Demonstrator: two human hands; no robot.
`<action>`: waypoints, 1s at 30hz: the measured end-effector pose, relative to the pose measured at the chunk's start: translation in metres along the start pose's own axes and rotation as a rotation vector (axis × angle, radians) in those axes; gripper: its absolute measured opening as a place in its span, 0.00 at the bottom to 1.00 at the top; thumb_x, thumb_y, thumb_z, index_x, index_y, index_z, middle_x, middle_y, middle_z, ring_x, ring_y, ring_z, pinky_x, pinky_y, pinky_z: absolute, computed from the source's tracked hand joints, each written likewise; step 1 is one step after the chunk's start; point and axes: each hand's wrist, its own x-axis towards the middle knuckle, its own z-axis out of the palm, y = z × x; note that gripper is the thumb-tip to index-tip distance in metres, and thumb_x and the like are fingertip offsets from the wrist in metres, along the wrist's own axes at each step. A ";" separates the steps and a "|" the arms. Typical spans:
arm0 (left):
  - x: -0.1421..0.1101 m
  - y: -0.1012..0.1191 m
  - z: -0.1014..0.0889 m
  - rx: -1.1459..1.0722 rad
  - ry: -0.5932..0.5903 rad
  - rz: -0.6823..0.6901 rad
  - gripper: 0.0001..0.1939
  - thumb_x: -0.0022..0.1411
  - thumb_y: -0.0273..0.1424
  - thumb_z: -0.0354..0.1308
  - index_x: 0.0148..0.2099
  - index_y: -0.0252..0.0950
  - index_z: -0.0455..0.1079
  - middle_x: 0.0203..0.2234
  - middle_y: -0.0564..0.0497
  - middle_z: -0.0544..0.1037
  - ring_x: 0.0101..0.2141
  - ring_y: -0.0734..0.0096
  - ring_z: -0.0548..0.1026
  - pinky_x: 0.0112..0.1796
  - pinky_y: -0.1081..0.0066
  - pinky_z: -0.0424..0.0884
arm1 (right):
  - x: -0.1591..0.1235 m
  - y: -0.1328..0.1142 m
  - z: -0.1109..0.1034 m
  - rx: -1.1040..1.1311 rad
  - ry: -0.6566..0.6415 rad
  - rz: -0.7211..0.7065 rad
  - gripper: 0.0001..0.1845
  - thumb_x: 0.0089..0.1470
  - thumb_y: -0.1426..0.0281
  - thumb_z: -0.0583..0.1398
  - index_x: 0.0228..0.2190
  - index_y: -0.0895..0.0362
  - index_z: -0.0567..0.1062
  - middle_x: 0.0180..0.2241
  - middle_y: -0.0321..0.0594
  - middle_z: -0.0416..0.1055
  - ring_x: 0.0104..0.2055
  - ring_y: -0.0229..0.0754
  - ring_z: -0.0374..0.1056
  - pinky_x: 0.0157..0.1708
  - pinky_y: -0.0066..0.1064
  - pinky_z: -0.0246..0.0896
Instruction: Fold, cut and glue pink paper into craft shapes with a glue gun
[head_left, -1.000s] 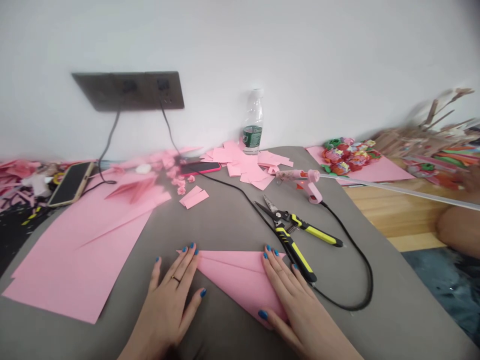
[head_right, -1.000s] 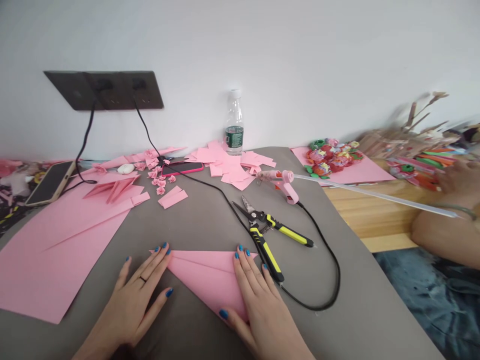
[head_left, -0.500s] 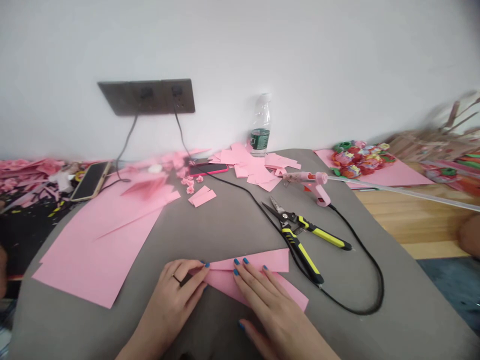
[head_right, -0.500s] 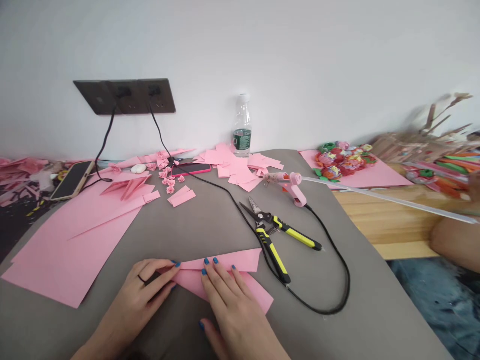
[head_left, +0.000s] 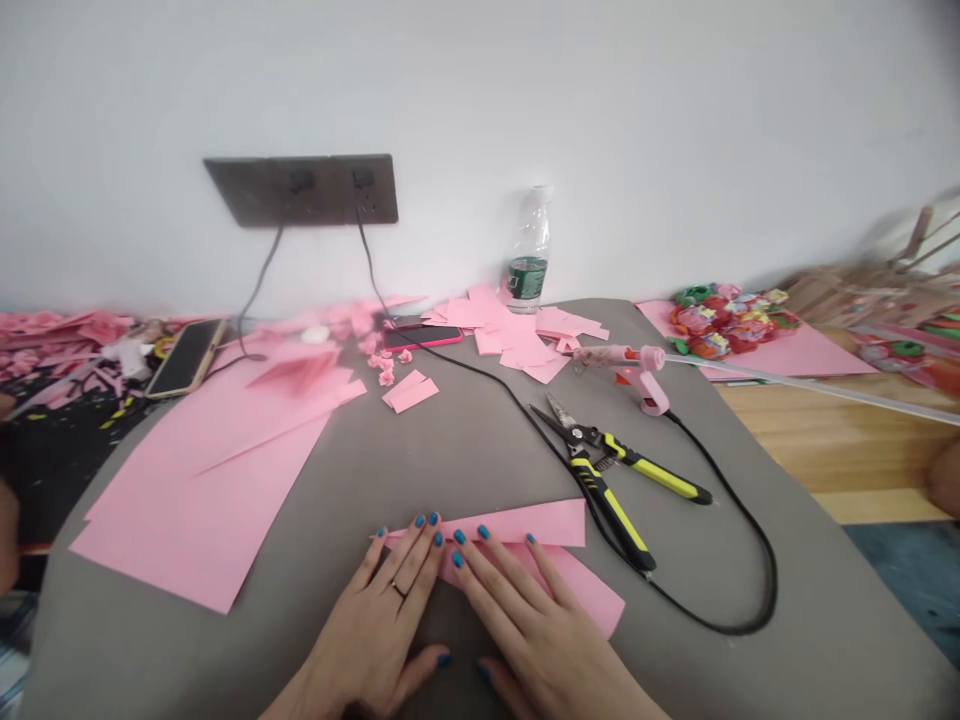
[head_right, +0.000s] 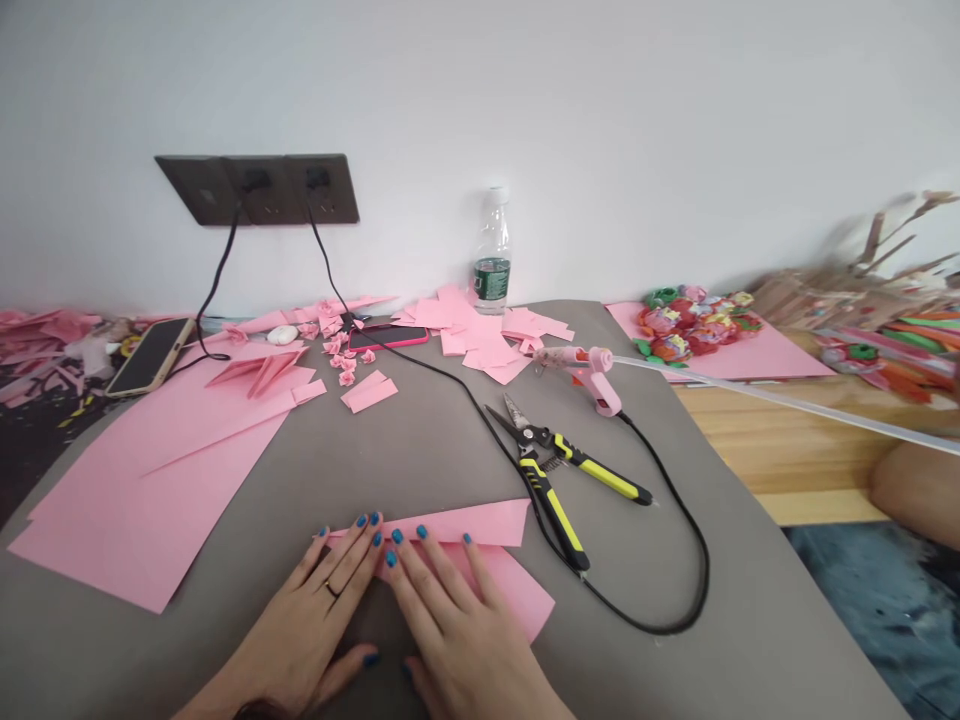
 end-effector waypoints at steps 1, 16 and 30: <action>-0.001 0.001 0.001 0.008 -0.004 -0.011 0.41 0.73 0.46 0.44 0.75 0.25 0.38 0.62 0.38 0.72 0.62 0.54 0.64 0.63 0.57 0.48 | 0.003 -0.002 0.001 0.018 -0.010 -0.017 0.31 0.63 0.64 0.56 0.64 0.61 0.65 0.67 0.45 0.62 0.67 0.53 0.58 0.60 0.45 0.58; 0.002 0.002 0.001 0.007 -0.013 -0.050 0.42 0.73 0.47 0.43 0.75 0.24 0.35 0.62 0.35 0.72 0.62 0.51 0.65 0.61 0.56 0.50 | -0.022 0.004 0.017 -0.056 0.038 -0.084 0.38 0.65 0.47 0.51 0.62 0.62 0.68 0.64 0.45 0.67 0.64 0.51 0.60 0.58 0.43 0.56; 0.021 -0.019 -0.014 -0.158 0.216 -0.037 0.16 0.71 0.23 0.49 0.48 0.40 0.77 0.50 0.46 0.82 0.49 0.63 0.79 0.48 0.65 0.73 | -0.019 0.020 -0.022 0.244 0.084 0.144 0.17 0.56 0.79 0.58 0.44 0.51 0.75 0.45 0.38 0.79 0.42 0.45 0.72 0.44 0.36 0.65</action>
